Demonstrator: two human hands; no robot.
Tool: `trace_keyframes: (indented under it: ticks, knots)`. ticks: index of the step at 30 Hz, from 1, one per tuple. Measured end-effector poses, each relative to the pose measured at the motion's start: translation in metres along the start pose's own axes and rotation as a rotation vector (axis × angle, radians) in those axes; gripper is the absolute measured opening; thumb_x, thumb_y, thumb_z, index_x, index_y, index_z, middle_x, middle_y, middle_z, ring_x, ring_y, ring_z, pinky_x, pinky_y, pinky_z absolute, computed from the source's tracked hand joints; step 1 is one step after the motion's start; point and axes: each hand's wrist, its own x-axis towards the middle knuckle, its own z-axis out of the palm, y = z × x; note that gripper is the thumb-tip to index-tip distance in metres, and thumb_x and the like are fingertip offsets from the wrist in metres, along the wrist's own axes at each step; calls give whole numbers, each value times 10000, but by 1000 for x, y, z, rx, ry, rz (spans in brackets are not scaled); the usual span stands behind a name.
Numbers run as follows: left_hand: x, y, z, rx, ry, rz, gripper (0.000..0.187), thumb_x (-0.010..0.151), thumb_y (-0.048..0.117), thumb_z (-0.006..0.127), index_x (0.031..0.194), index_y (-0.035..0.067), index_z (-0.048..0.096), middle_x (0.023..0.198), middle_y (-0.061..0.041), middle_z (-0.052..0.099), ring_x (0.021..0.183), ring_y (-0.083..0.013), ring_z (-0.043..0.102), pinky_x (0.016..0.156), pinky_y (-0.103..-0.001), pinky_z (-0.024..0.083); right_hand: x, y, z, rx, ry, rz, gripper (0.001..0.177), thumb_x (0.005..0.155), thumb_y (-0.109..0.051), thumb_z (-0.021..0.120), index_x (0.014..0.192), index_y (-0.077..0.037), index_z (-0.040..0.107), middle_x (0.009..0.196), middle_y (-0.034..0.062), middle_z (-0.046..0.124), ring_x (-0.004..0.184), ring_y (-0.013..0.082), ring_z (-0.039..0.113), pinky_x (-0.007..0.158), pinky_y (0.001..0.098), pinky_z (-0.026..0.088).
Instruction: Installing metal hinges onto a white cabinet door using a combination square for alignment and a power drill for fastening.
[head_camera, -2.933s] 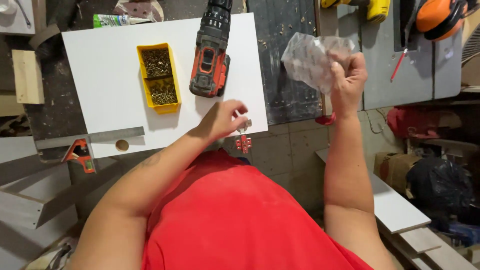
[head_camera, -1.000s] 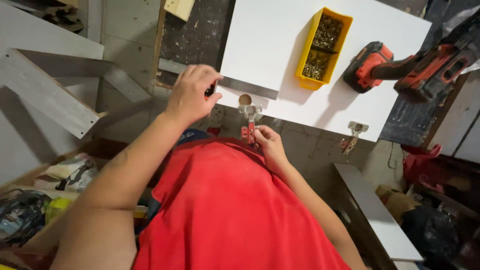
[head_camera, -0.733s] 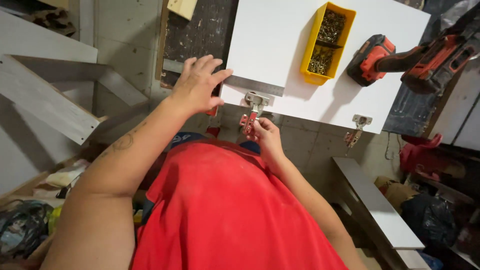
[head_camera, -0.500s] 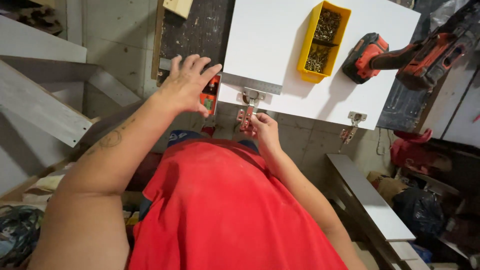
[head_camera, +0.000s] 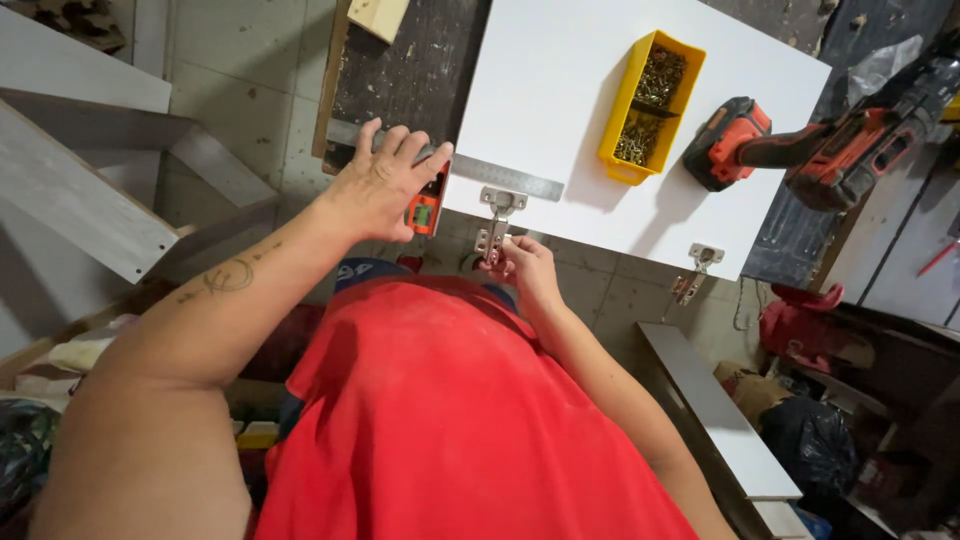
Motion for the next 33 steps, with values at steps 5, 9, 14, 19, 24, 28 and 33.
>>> trace_keyframes:
  ticks: [5, 9, 14, 19, 24, 28, 33]
  knots:
    - [5, -3, 3, 2, -34, 23, 1335, 440, 430, 927, 1641, 136, 423, 1379, -184, 505, 1341, -389, 462, 1152, -723, 249, -10, -7, 2, 14, -26, 37, 177, 1010, -188, 673, 1037, -13, 684, 786, 107, 704, 683, 219, 788, 682, 349, 683]
    - [5, -5, 10, 11, -36, 35, 1356, 410, 437, 907, 1640, 148, 414, 1371, -180, 487, 1334, -382, 450, 1157, -736, 232, -14, -6, -3, 69, -57, 70, 232, 1024, -234, 678, 1089, -12, 656, 819, 111, 700, 724, 247, 802, 698, 363, 687]
    - [3, -4, 10, 35, -29, 38, 1338, 421, 459, 907, 1629, 154, 420, 1372, -181, 493, 1336, -384, 464, 1156, -715, 254, -19, 2, -34, -558, 231, -477, 254, 1066, -301, 706, 1080, -52, 655, 837, 164, 714, 658, 264, 752, 584, 380, 592]
    - [3, -2, 9, 45, -24, 41, 1319, 427, 454, 902, 1622, 148, 433, 1371, -184, 503, 1335, -389, 470, 1153, -720, 246, 21, -34, -31, -900, 143, -1303, 154, 968, -115, 783, 1113, -149, 744, 980, 59, 617, 890, 292, 624, 869, 373, 508]
    - [2, -2, 12, 51, -33, 39, 1343, 419, 471, 912, 1629, 147, 427, 1390, -194, 501, 1345, -391, 460, 1157, -730, 234, 61, -60, -22, -957, -34, -1526, 331, 918, -111, 814, 1246, -134, 778, 1204, 102, 712, 1155, 364, 630, 1032, 485, 500]
    - [1, 1, 10, 47, -25, 35, 1341, 435, 452, 910, 1638, 131, 411, 1396, -199, 494, 1345, -398, 457, 1156, -727, 236, 72, -57, -26, -871, -34, -1496, 304, 902, -118, 851, 1201, -163, 812, 1124, 42, 746, 1069, 296, 656, 991, 414, 520]
    - [-1, 4, 4, 54, -31, 30, 1340, 456, 469, 929, 1637, 105, 408, 1416, -197, 483, 1353, -389, 444, 1167, -708, 235, 78, -55, -24, -854, 30, -1514, 422, 861, -99, 890, 1268, -161, 798, 1044, 26, 715, 987, 283, 643, 952, 397, 528]
